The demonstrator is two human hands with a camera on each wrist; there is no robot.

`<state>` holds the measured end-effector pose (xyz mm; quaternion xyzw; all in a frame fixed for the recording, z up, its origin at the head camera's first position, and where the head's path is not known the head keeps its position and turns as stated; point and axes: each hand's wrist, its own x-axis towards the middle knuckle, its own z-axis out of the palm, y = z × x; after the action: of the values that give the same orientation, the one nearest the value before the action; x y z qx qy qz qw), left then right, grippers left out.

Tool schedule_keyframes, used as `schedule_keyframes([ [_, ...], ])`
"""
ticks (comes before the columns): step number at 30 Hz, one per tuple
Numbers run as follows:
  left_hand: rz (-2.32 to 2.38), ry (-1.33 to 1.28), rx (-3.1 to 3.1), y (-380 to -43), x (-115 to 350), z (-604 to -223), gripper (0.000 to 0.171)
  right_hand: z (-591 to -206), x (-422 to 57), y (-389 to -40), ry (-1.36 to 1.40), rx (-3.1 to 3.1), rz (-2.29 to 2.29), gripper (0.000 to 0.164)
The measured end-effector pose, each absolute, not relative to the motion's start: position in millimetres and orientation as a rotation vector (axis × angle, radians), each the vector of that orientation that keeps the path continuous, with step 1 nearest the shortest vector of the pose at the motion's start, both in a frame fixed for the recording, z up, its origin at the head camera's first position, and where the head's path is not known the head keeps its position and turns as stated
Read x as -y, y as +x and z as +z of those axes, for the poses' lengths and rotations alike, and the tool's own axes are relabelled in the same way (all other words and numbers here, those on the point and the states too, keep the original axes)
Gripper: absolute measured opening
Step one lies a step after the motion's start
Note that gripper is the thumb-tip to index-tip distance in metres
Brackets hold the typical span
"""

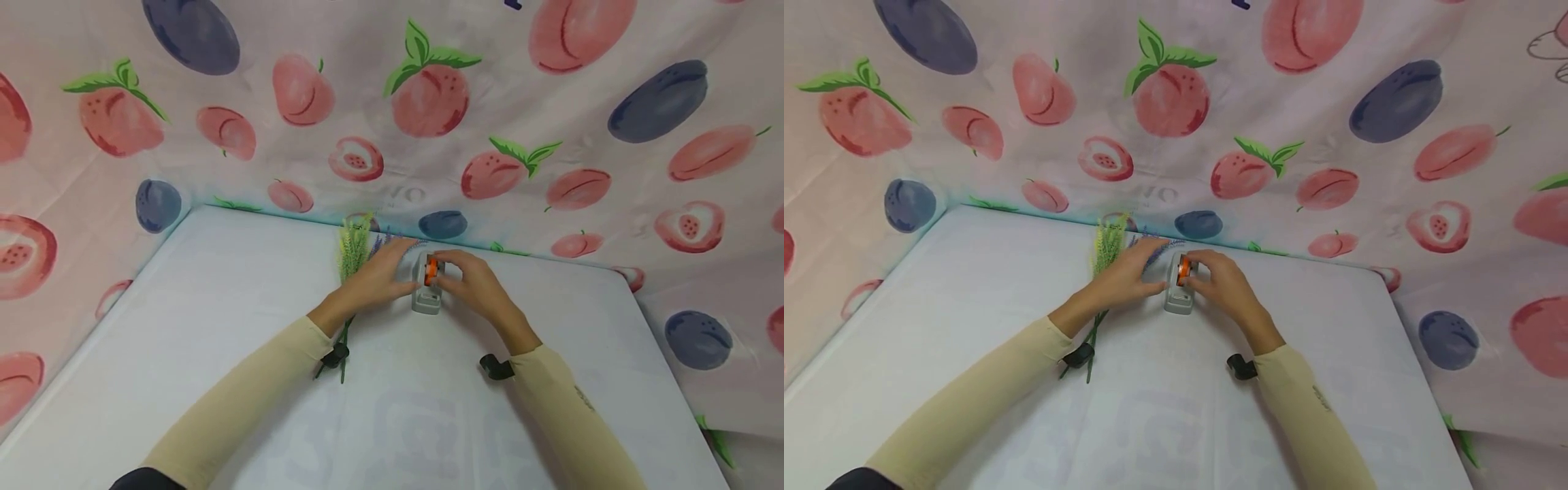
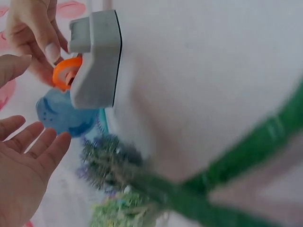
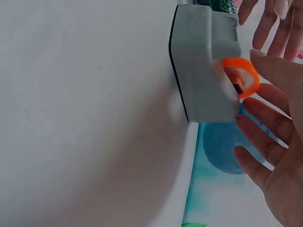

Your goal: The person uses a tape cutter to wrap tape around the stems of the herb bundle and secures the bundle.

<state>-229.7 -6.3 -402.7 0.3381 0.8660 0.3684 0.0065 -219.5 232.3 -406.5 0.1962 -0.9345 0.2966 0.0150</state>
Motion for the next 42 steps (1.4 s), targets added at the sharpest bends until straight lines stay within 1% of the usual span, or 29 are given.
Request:
schedule_keyframes([
  [7, 1.262, 0.894, -2.596, -234.5, -11.8, -406.9, 0.072, -410.5, -229.1, -225.1, 0.624, 2.886, 0.876, 0.044],
  [12, 1.368, 0.777, -2.537, -237.3, -22.7, -406.8, 0.069, -409.7, -228.6, -227.2, 0.63, 2.874, 0.882, 0.04],
  [18, 1.352, 0.755, -2.558, -242.0, -31.5, -408.6, 0.065, -409.2, -230.4, -227.2, 0.625, 2.846, 0.889, 0.035],
  [23, 1.343, 0.757, -2.575, -246.5, -35.2, -411.1, 0.056, -410.2, -230.8, -227.1, 0.625, 2.811, 0.914, 0.03],
  [30, 1.403, 0.72, -2.53, -247.9, -35.7, -415.9, 0.063, -411.9, -230.2, -225.4, 0.624, 2.769, 0.934, 0.027],
  [38, 1.446, 0.665, -2.505, -247.1, -37.5, -417.6, 0.06, -413.5, -230.8, -225.7, 0.646, 2.713, 0.945, 0.019],
  [42, 1.44, 0.665, -2.523, -248.5, -38.8, -419.1, 0.059, -412.9, -230.1, -225.2, 0.638, 2.705, 0.973, 0.02],
])
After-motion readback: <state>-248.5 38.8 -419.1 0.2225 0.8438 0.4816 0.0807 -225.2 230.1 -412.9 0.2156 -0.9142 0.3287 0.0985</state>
